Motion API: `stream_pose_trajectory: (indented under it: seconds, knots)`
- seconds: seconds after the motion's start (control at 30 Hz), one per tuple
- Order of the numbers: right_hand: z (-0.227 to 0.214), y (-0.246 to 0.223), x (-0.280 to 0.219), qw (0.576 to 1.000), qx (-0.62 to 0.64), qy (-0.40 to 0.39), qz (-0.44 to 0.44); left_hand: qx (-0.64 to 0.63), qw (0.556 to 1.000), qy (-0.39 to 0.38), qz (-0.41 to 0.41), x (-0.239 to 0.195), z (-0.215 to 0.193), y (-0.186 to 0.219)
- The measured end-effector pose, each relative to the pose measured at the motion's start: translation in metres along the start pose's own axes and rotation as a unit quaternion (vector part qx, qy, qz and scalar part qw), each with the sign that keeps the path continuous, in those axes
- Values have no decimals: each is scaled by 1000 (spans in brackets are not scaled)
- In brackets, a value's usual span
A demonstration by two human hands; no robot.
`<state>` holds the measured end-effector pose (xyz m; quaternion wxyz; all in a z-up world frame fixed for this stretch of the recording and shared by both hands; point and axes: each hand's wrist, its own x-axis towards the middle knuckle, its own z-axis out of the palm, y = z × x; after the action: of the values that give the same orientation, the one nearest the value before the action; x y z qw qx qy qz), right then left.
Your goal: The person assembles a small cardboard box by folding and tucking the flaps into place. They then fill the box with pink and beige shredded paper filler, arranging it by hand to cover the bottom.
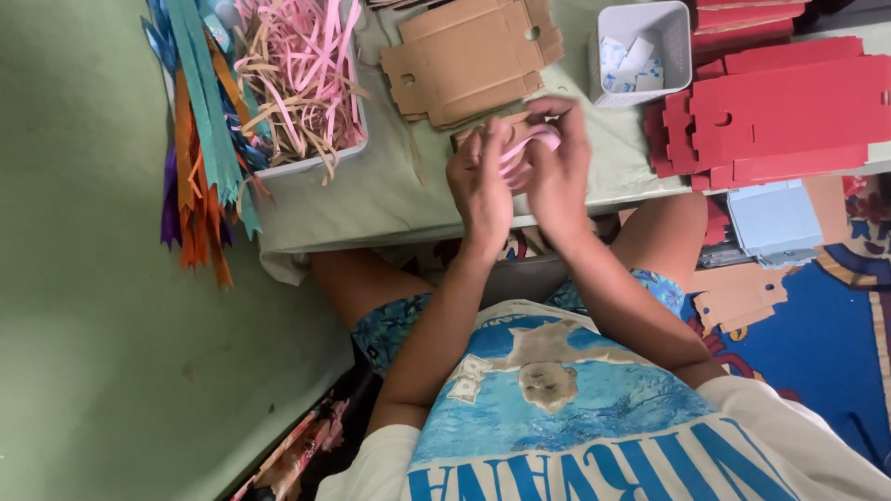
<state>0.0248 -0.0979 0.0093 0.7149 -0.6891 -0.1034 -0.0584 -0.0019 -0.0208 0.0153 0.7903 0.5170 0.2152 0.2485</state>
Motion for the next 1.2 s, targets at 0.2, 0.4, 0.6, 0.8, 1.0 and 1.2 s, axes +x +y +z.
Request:
stream_pose_trajectory:
  seconds: [0.2, 0.4, 0.6, 0.8, 1.0, 1.2]
  knots:
    - [22, -43, -29, 988, 105, -110, 33, -9, 1000, 1, 17, 1, -2, -20]
    - [21, -8, -23, 977, 154, -144, -20, 17, 997, -61, 46, -9, -4, -25]
    - [0, -4, 5, 985, -92, 22, -146, 46, 988, -131, 66, -27, 0, -31]
    - [-2, -2, 4, 999, -35, -31, -10, 124, 973, -150, 123, -16, -11, -3]
    - [-18, 25, 21, 994, 43, -50, 82, 51, 990, -88, 95, -1, -41, -34]
    - [-28, 39, 24, 983, 68, -39, 166, 144, 974, -47, 166, 18, -66, -44]
